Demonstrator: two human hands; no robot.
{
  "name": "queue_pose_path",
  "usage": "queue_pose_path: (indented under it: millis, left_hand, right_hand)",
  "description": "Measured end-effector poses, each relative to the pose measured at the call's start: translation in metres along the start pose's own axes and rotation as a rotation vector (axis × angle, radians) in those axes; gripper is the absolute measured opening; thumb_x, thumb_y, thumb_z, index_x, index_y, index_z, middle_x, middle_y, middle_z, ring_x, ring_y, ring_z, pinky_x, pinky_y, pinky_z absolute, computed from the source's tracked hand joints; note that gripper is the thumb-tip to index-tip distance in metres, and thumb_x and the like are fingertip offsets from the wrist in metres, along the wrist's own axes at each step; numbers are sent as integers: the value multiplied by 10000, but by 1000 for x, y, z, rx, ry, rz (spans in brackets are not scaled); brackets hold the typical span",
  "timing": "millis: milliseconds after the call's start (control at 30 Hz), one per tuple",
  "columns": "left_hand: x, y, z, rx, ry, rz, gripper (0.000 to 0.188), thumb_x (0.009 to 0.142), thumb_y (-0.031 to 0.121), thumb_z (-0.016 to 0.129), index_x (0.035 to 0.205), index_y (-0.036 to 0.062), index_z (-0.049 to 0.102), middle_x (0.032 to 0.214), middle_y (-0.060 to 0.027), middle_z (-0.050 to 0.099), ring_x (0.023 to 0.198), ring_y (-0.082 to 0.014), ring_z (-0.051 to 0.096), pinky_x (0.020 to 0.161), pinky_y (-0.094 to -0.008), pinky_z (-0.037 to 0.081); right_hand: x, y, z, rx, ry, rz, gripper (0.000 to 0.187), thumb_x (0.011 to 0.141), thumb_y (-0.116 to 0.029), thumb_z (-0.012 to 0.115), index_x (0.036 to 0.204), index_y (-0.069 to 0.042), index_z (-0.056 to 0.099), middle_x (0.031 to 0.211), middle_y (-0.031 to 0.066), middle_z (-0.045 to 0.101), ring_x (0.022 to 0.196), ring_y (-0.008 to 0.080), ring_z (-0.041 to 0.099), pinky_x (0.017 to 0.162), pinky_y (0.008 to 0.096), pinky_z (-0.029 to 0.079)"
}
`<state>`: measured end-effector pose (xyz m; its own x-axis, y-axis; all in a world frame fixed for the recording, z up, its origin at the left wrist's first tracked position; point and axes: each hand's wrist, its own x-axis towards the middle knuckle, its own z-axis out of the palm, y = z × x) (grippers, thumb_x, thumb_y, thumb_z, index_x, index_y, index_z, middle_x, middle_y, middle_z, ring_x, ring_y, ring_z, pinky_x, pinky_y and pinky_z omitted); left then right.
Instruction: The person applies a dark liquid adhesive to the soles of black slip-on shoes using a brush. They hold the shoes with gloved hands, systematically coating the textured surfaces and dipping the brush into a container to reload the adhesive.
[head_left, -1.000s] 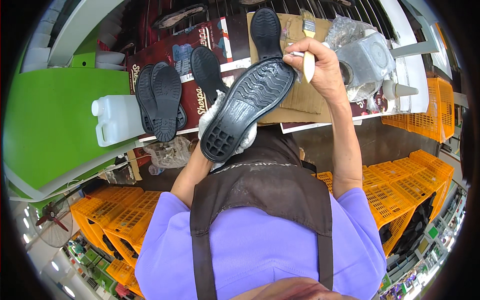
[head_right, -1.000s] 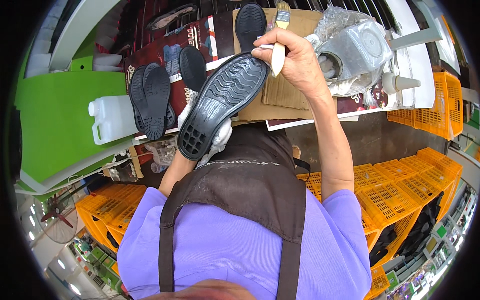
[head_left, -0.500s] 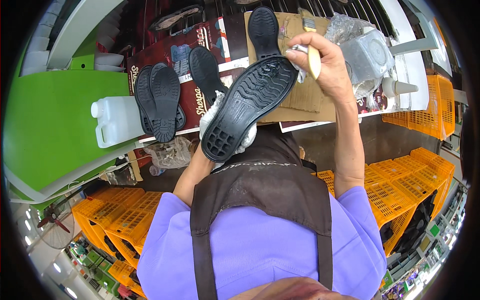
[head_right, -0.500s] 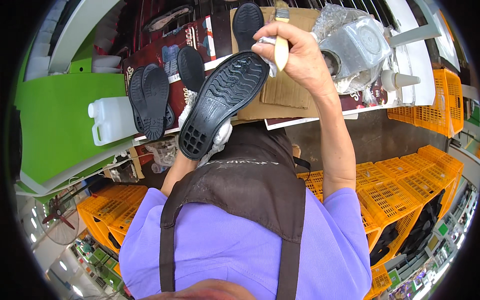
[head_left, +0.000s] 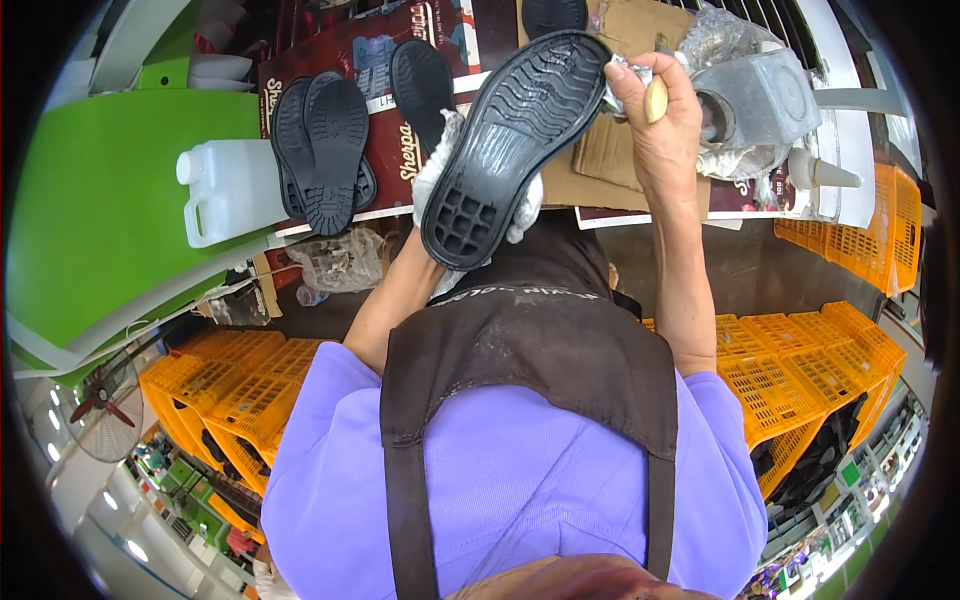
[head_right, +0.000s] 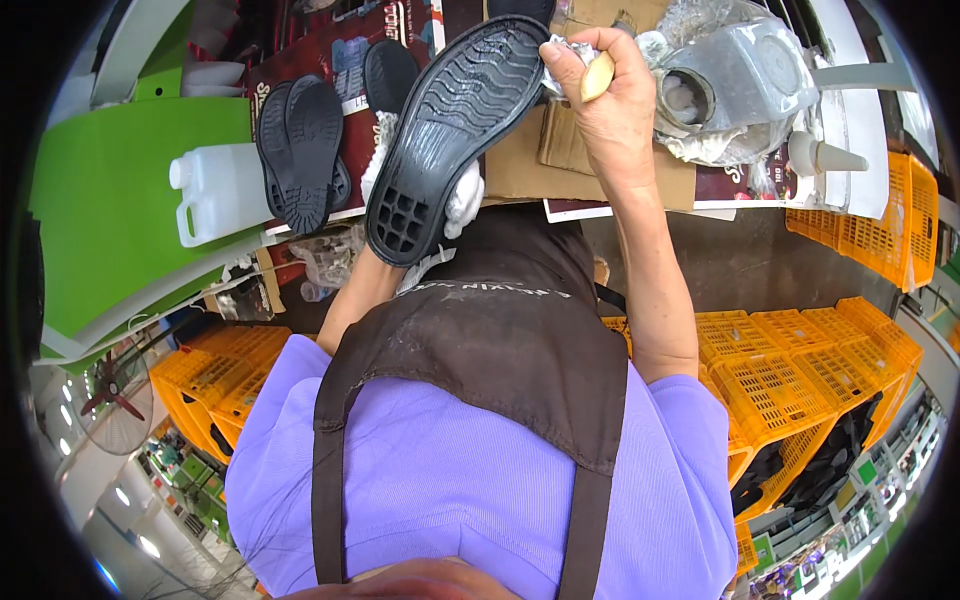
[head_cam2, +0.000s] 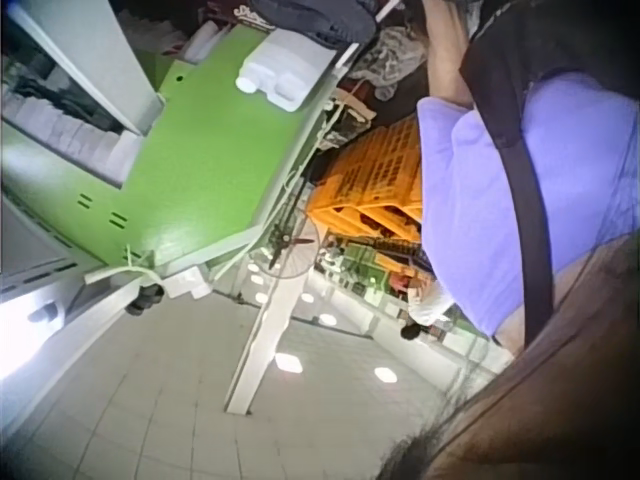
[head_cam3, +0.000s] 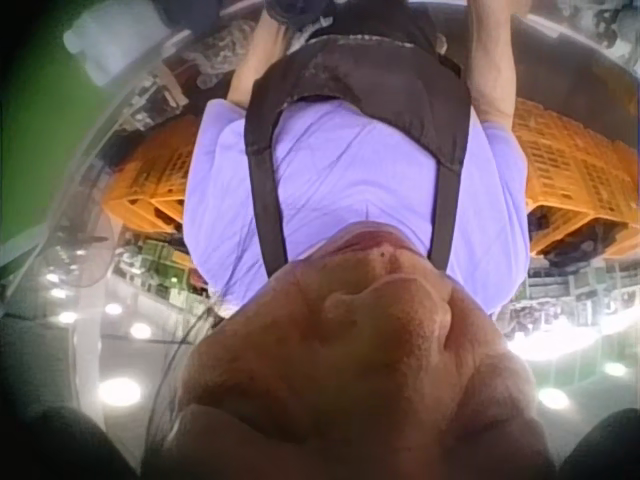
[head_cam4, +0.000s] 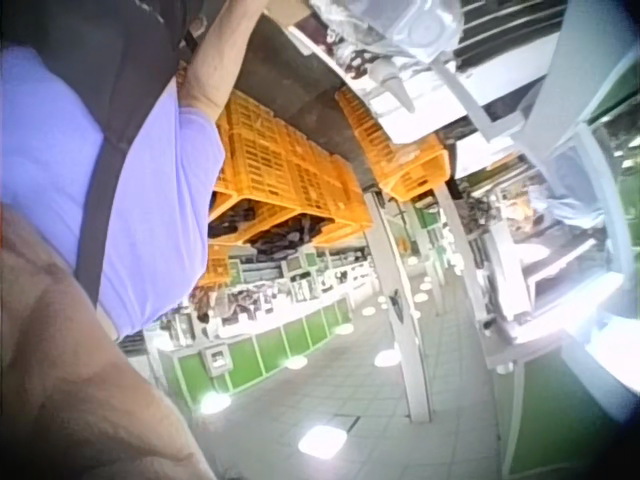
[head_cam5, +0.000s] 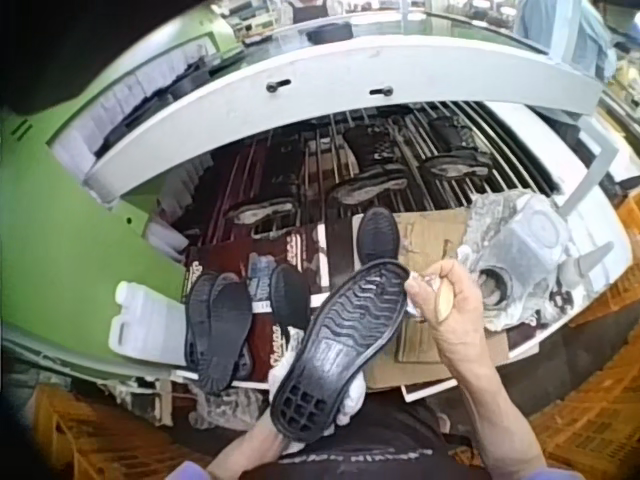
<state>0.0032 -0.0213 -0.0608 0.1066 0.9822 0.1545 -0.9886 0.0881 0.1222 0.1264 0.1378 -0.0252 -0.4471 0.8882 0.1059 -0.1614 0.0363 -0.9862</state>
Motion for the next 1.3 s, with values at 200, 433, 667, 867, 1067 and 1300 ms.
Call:
queue_pose_path:
  millis: [200,433,667,867,1067,1300]
  left_hand:
    - [6,4,7,29,96,67,811,851,656,221,1171,-56,437,844,-287,529,673,-340,574,541,-383,497]
    - [6,11,8,-5,219,166,603,889,571,302,1193,81,477,1034,-199,553,823,-321,581,650,-409,524]
    - [8,14,14,30,321,199,563,890,559,333,1205,115,472,1070,-147,561,845,-303,585,683,-410,531]
    - [10,17,9,122,342,224,596,892,548,348,1207,56,467,1042,-215,556,837,-323,592,677,-406,518]
    - [12,21,5,150,342,189,567,907,521,340,1214,61,464,1104,-159,553,893,-265,592,752,-395,513]
    - [22,14,23,218,503,265,541,935,476,294,1273,71,414,1185,-132,521,983,-257,562,831,-375,486]
  right_hand:
    - [-13,0,11,-61,-64,55,225,776,-174,710,883,-48,558,728,-25,554,631,28,483,530,170,393]
    - [-5,-12,-5,-424,-84,-145,203,747,-135,721,877,-49,590,730,28,596,669,70,540,589,220,447]
    - [25,-13,-32,-988,-95,-366,258,766,-190,687,966,-60,590,830,123,613,739,226,603,666,304,469]
    - [15,-25,-27,-731,-124,-511,270,820,-198,628,1015,-14,602,867,129,613,751,223,581,681,313,460]
    - [-13,-58,-3,-522,-555,-543,263,745,-180,694,944,-22,628,830,97,616,655,202,571,577,286,458]
    - [-30,-59,14,-636,-740,-580,234,723,-205,705,883,-63,614,670,58,517,573,220,554,512,323,445]
